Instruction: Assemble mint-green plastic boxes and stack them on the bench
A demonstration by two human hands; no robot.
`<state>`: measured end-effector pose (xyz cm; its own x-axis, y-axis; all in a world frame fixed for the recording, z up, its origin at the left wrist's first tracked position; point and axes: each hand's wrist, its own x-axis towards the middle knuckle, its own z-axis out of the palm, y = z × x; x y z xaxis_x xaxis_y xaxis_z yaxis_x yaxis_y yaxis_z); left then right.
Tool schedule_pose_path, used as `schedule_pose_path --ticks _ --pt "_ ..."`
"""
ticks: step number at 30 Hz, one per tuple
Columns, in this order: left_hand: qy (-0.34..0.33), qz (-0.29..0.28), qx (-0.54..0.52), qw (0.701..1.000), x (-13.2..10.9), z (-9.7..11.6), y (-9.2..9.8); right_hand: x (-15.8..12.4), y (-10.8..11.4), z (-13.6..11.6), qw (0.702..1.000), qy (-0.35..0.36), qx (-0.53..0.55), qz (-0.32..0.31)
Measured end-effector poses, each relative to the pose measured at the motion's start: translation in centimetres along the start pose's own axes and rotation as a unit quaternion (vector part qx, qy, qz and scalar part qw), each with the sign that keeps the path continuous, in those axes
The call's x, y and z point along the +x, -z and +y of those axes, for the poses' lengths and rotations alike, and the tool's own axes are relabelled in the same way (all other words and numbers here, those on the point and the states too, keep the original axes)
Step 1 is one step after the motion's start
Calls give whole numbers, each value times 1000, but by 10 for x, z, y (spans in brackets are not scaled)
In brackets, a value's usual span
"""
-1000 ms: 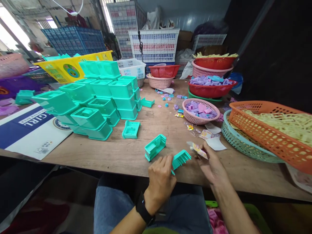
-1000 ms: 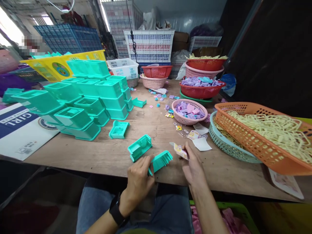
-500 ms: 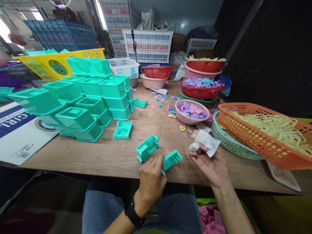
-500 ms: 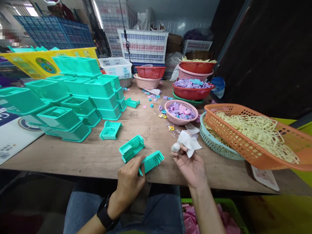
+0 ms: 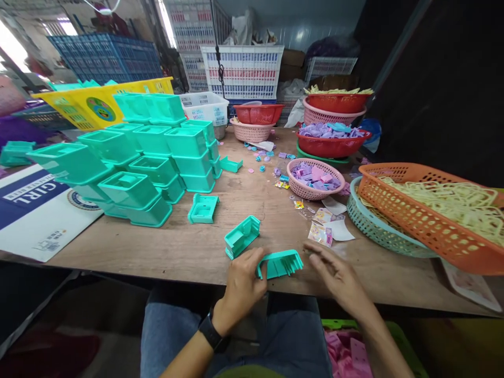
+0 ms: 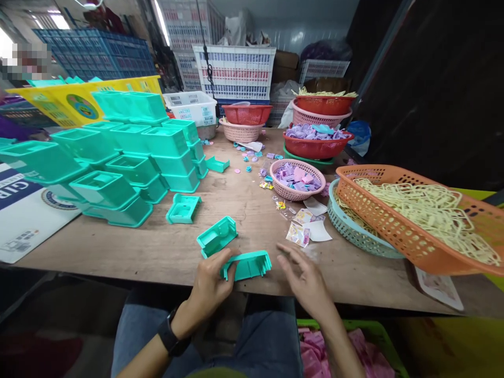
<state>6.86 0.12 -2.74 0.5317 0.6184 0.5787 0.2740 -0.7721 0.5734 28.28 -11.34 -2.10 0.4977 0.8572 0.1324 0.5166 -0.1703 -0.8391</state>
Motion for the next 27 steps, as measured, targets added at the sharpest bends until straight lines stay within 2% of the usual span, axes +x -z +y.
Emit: schedule_pose_path --ticks 2,6,10,12,15,17,19,22,24,27 --pt "-9 -9 -12 1000 2 -1 2 -8 -7 -7 997 32 10 -76" --pt "-22 -17 -27 999 4 -2 7 -12 -15 -17 993 78 -12 -82" --pt "-46 -28 -49 997 6 0 17 -11 -15 -25 986 85 -10 -141" --pt "-69 -26 -45 996 7 2 25 -11 -15 -26 989 82 -15 -126" --pt "-100 5 -1 995 9 -3 39 -14 -20 -23 995 85 -45 -29" --pt "-66 59 56 995 10 -16 44 -17 -27 -18 992 74 -89 58" --pt "9 90 107 990 11 -33 44 -20 -34 -13 985 49 -125 108" --pt "116 39 105 987 6 -47 40 -23 -39 -5 990 3 -126 69" --pt "162 0 70 984 0 -44 39 -22 -36 1 993 -28 -109 33" --pt "194 -48 10 980 -5 -31 44 -12 -26 11 994 -33 -100 21"
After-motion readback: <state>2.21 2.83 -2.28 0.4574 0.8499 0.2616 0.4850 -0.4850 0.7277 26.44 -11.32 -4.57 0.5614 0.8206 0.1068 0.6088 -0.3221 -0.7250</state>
